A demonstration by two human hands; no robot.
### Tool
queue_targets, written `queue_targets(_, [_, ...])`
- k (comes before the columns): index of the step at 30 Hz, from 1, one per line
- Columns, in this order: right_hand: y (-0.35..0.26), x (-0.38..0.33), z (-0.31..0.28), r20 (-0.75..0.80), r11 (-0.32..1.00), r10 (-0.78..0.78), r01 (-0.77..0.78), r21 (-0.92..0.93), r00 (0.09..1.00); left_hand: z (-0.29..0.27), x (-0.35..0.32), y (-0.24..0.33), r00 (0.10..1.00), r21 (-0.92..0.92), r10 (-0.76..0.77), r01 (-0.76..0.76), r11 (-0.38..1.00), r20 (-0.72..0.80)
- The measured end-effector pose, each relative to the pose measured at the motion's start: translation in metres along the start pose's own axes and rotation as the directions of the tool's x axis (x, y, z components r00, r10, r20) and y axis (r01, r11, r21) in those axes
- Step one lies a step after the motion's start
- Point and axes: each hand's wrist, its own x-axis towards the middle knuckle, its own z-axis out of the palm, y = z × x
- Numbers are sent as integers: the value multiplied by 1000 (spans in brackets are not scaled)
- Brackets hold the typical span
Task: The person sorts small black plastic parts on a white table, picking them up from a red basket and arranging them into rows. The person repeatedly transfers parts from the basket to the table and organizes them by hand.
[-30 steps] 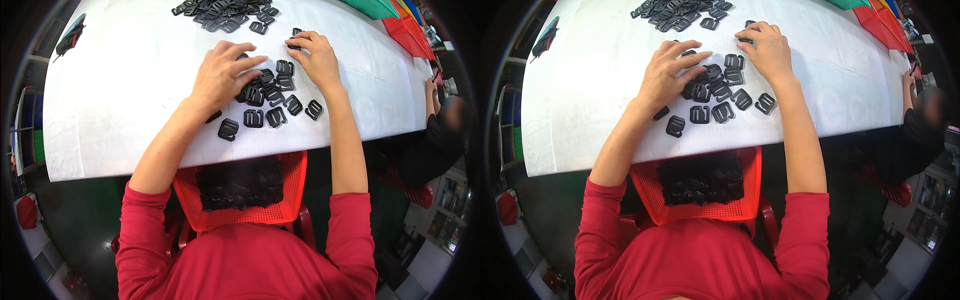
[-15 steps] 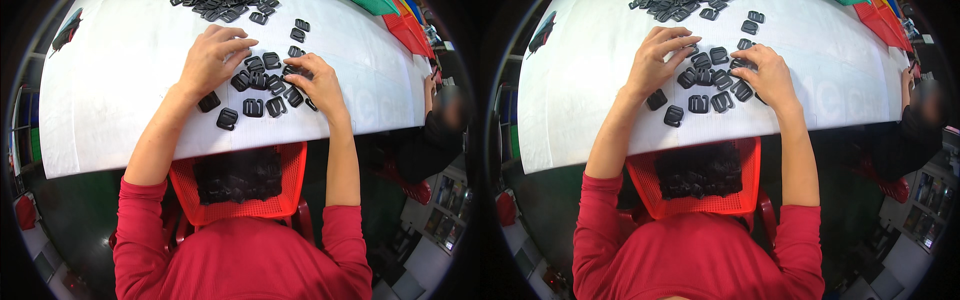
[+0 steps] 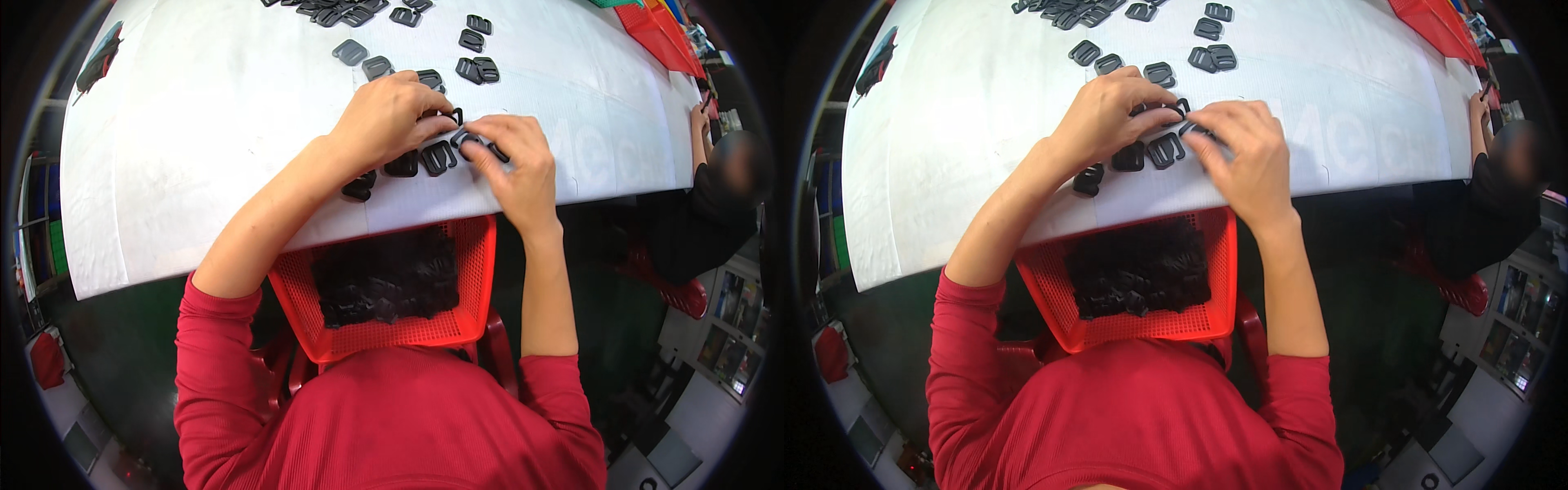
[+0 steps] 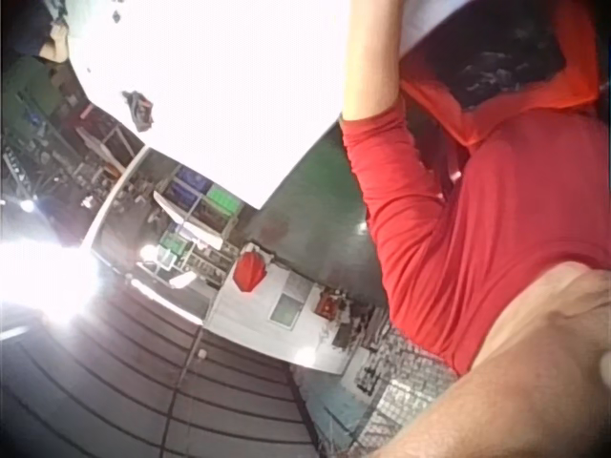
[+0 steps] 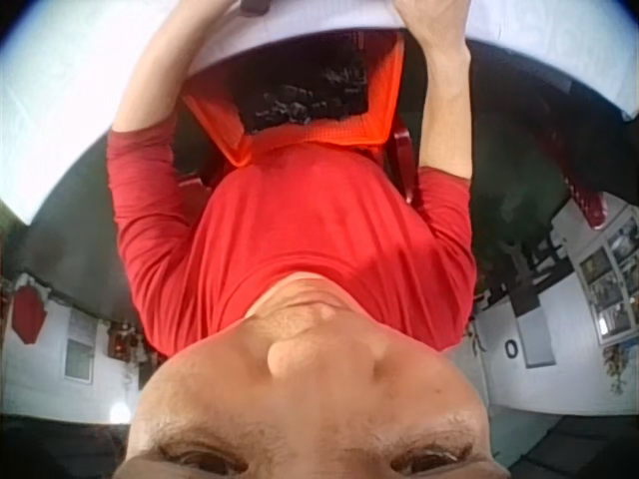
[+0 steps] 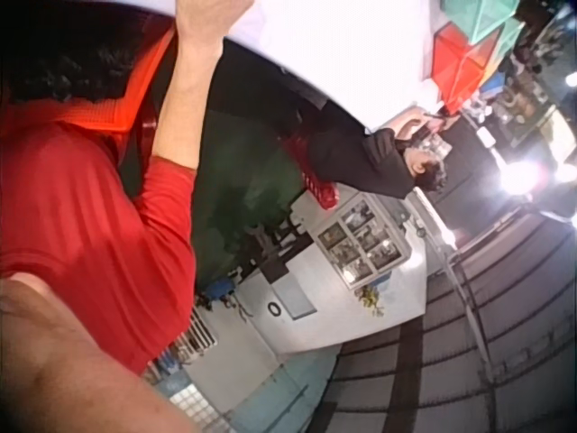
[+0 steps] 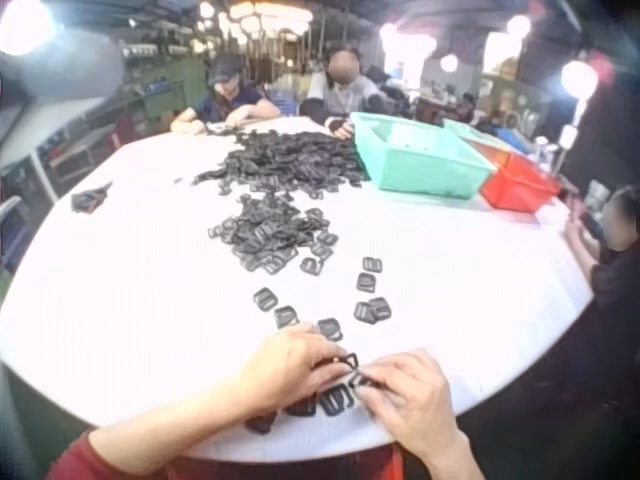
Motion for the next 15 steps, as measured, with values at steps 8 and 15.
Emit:
queue_targets(8, [-25,-13,16,47,998,-67,67,-14,997,-22,-2,-12,955,11,-46,52,999,-293])
queue_targets(15, [-1,-17,-4,-36,990,78,-82,-116,996,-36,-54,-13,970,123,-101,131,984,-222])
